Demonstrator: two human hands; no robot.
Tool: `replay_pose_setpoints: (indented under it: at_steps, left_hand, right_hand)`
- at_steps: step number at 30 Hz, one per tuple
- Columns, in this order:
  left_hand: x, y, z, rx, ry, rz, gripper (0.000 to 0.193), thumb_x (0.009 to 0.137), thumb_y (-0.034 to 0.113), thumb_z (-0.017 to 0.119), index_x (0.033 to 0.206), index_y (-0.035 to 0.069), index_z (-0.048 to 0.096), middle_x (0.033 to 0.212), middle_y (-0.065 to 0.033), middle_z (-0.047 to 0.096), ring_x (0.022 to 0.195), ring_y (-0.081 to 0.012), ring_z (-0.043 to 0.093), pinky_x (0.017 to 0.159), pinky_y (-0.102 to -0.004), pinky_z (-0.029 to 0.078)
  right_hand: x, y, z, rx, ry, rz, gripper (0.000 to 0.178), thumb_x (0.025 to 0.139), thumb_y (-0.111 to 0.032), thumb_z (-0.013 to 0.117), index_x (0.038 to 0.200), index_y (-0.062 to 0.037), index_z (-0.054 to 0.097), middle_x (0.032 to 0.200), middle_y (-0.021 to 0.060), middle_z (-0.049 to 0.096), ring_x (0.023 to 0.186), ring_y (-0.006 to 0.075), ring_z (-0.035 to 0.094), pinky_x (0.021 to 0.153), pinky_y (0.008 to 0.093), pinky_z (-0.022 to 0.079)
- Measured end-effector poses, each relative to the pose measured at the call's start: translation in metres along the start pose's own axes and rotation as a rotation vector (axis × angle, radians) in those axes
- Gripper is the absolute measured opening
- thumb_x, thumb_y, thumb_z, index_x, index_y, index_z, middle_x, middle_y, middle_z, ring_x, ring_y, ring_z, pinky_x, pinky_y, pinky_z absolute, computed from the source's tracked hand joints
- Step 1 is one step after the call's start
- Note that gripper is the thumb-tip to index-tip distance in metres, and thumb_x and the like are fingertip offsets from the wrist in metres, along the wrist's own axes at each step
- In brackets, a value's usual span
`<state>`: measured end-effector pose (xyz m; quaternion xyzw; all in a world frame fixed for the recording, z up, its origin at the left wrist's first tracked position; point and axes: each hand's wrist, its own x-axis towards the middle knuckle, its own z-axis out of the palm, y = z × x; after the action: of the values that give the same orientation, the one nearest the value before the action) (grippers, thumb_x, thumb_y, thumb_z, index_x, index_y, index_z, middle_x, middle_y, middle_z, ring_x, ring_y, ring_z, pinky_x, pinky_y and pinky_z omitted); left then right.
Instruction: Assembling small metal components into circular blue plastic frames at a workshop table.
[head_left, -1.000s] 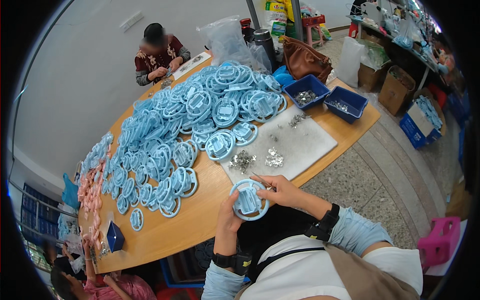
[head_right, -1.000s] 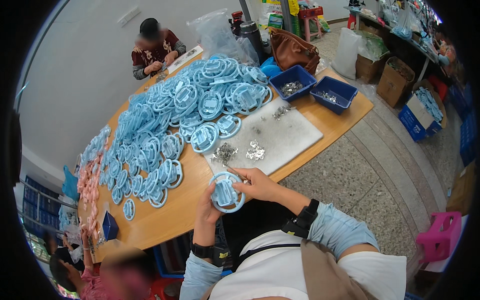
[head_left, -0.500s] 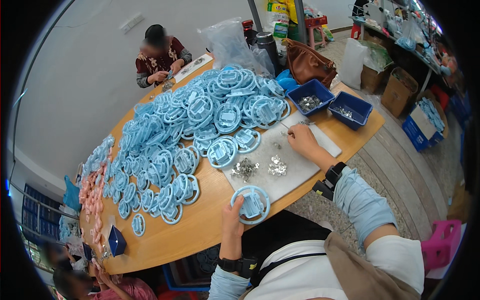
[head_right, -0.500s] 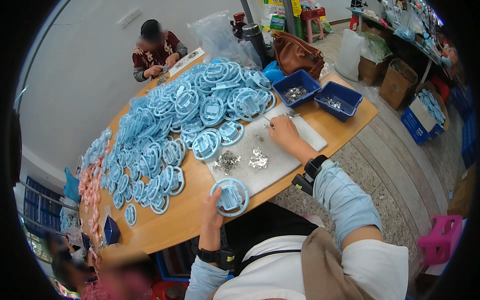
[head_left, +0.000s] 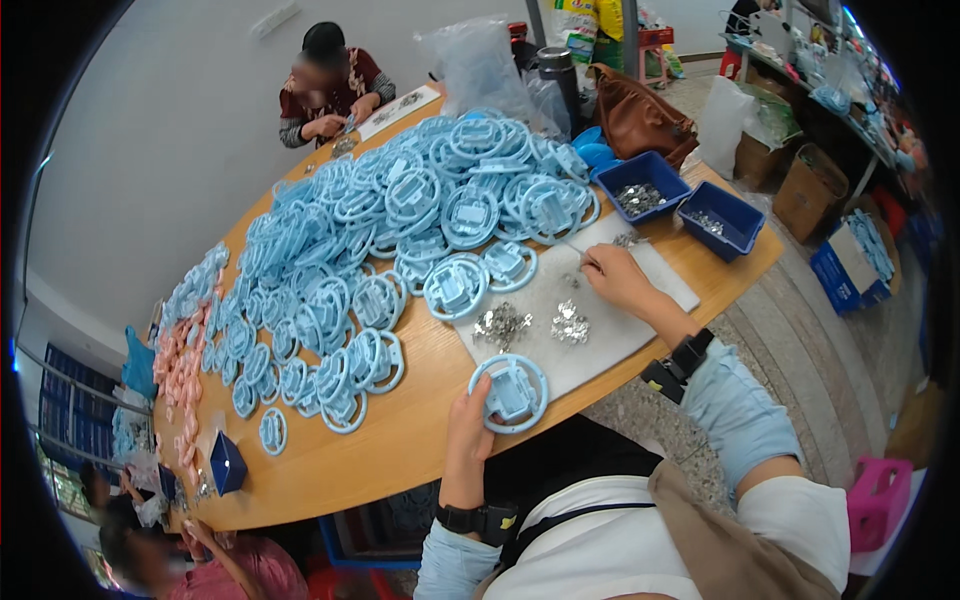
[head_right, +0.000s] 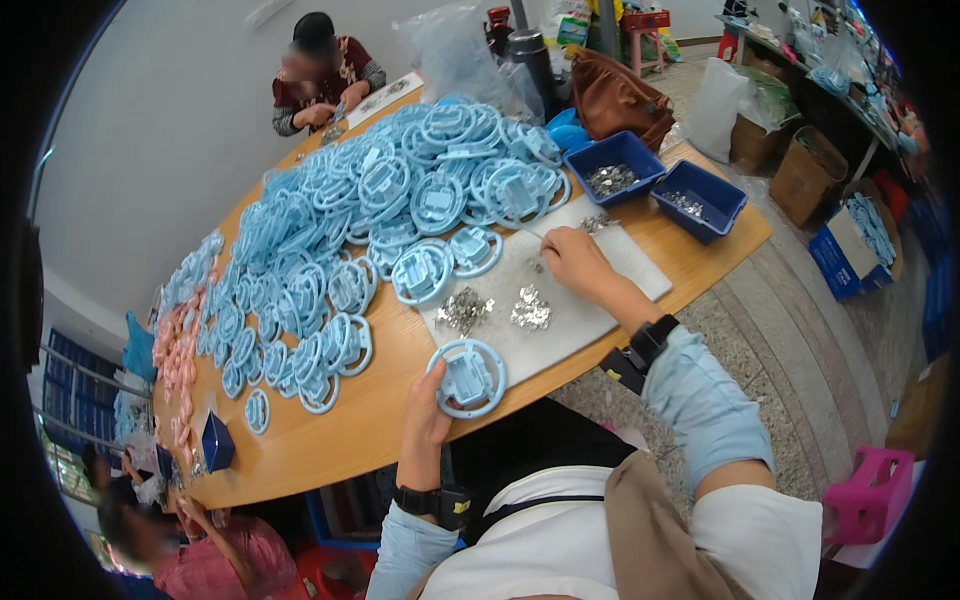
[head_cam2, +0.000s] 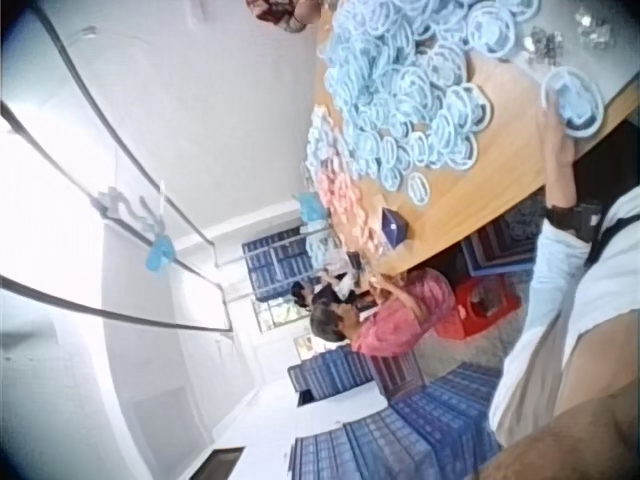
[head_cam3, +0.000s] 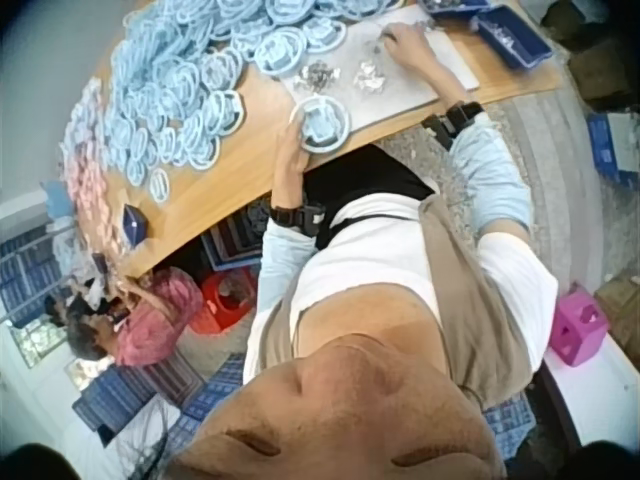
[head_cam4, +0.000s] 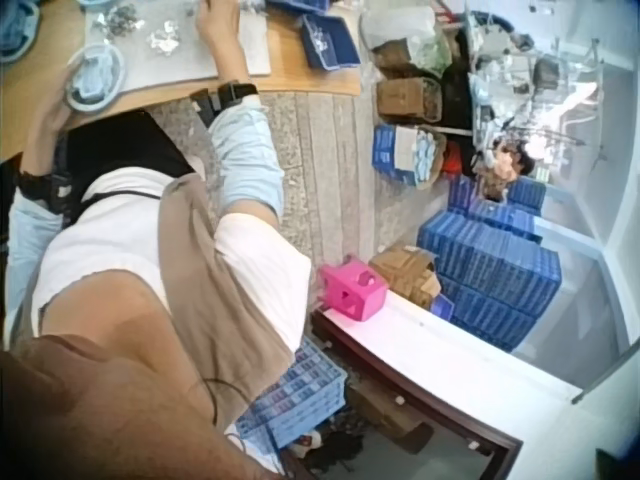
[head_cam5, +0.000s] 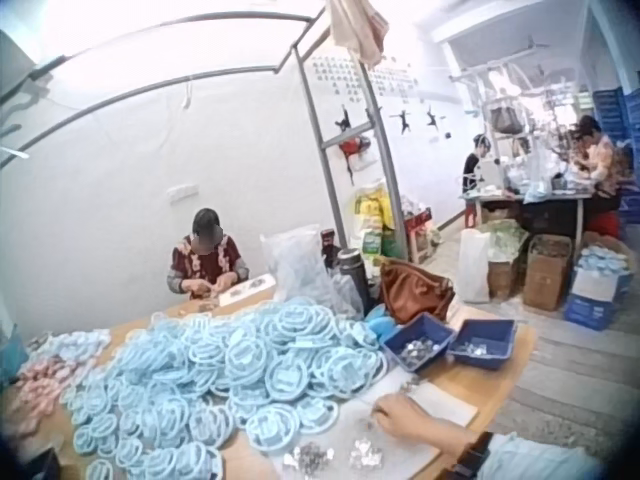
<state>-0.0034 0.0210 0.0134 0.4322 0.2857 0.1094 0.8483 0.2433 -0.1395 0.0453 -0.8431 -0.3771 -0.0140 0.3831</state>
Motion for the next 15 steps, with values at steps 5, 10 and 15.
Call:
replay_pose_setpoints:
  at_steps: [5,10,15]
  left_hand:
    - [-0.001,0.007,-0.003,0.01,-0.041,-0.054,0.023,0.087,0.02,0.054,0.102,0.003,0.056,0.092,-0.0042,0.059,0.079,-0.0116,0.058,0.058,-0.0228,0.048]
    - [-0.005,0.005,0.008,0.042,-0.021,-0.012,0.022,0.086,0.019,0.055,0.102,0.003,0.055,0.089,-0.0041,0.06,0.074,-0.0113,0.06,0.055,-0.0242,0.05]
    - [-0.002,-0.001,0.0,0.118,-0.048,0.015,0.021,0.086,0.018,0.055,0.1,0.003,0.056,0.085,-0.002,0.06,0.069,-0.0086,0.059,0.052,-0.0221,0.049]
  right_hand:
    - [-0.029,-0.07,0.011,0.165,-0.37,-0.301,0.009,0.076,-0.008,0.057,0.081,0.0003,0.056,0.077,0.0149,0.054,0.073,0.0328,0.055,0.066,0.0389,0.044]
    - [-0.03,-0.102,0.023,0.036,-0.647,-0.459,0.008,0.076,-0.004,0.055,0.083,-0.0001,0.056,0.083,0.0147,0.054,0.076,0.0335,0.055,0.067,0.0408,0.044]
    - [-0.025,-0.111,0.031,-0.207,-0.713,-0.534,0.01,0.073,-0.002,0.055,0.083,0.0004,0.058,0.086,0.0145,0.056,0.08,0.0331,0.057,0.068,0.0389,0.046]
